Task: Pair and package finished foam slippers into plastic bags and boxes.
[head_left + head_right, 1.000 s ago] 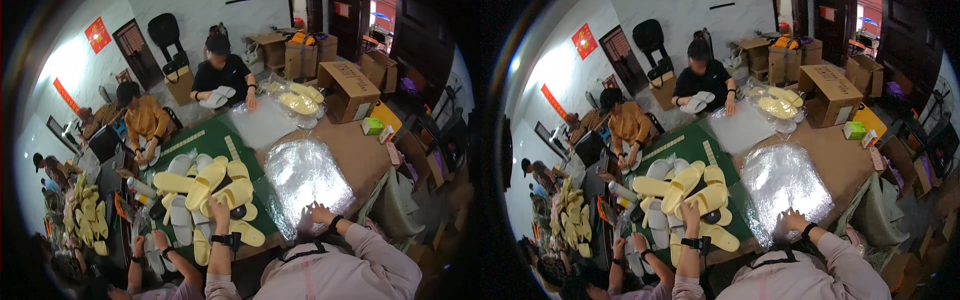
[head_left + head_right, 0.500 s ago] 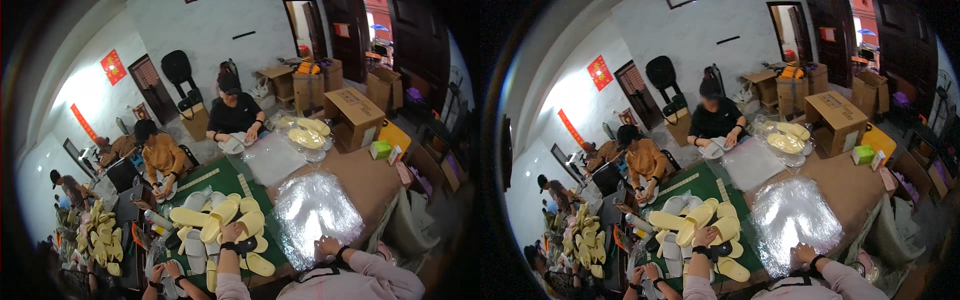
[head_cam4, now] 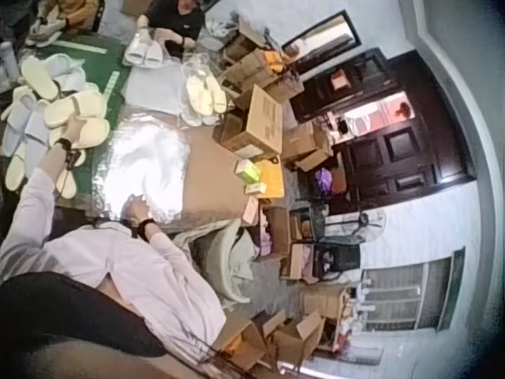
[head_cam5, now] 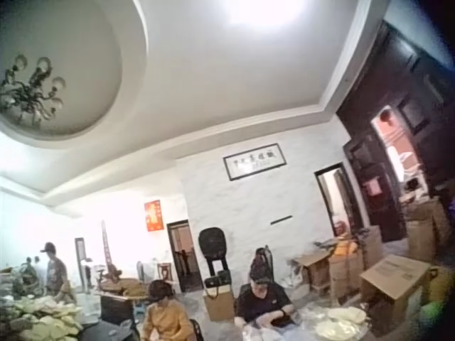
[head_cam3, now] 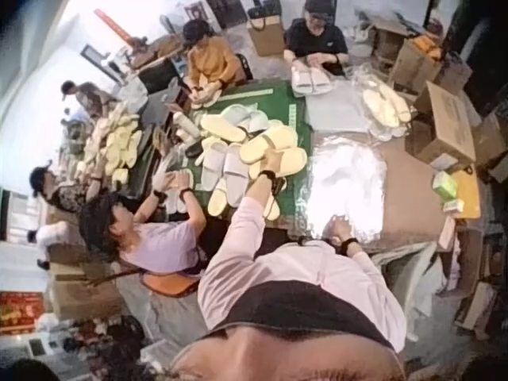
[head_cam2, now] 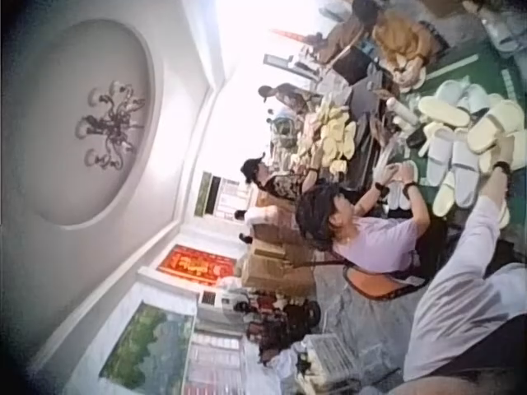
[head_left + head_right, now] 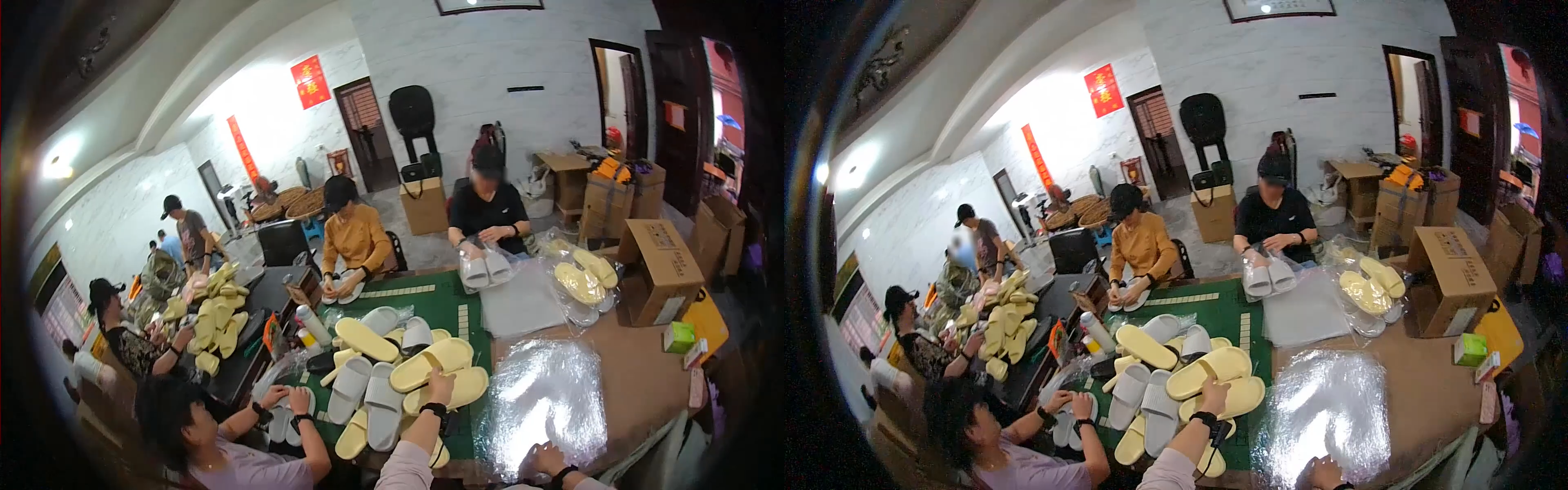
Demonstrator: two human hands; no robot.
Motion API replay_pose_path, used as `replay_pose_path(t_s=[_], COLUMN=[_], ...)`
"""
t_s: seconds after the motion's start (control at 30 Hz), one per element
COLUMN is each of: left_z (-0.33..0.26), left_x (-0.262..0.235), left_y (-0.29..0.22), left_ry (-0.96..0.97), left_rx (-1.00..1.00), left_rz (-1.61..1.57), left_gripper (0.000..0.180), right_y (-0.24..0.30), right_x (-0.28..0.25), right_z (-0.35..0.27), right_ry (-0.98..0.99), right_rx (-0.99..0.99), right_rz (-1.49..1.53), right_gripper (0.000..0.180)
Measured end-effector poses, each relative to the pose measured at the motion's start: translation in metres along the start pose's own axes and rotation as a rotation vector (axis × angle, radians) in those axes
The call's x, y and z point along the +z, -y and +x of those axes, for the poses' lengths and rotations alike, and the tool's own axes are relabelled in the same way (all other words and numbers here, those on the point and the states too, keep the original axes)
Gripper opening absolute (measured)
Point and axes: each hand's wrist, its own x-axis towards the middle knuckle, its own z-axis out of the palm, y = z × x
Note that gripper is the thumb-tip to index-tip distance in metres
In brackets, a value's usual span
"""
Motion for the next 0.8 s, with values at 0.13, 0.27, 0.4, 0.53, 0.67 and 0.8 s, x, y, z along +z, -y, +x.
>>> replay_pose_path(t_s=[0.13, 0.27, 0.4, 0.53, 0.67, 0.8], left_z=[-0.036, -0.103, -0.145, -0.18, -0.205, -0.234], left_x=[0.017, 0.049, 0.072, 0.112, 0.15, 0.173], left_y=[-0.036, -0.082, -0.062, -0.025, -0.009, 0.0], left_ry=[-0.073, -0.057, 0.087, 0.228, 0.323, 0.299], left_rx=[-0.045, 0.122, -0.352, -0.544, -0.652, -0.422], left_rz=[-0.221, -0.67, -0.835, -0.94, -1.134, -0.986], left_gripper=[0.042, 0.035, 0.025, 0.018, 0.01, 0.019], right_y=[-0.013, -0.045, -0.054, -0.022, -0.098, -0.118], right_x=[-0.007, 0.014, 0.022, -0.034, 0.038, 0.013], right_z=[0.006, 0.032, 0.047, 0.007, 0.069, 0.062], right_ry=[0.047, 0.088, 0.121, 0.127, -0.037, -0.163], right_rx=[-0.029, -0.231, -0.317, -0.284, -0.477, -0.016], right_rz=[0.001, -0.065, -0.131, -0.042, 0.391, 1.405], right_gripper=[0.048, 0.048, 0.052, 0.051, 0.047, 0.038])
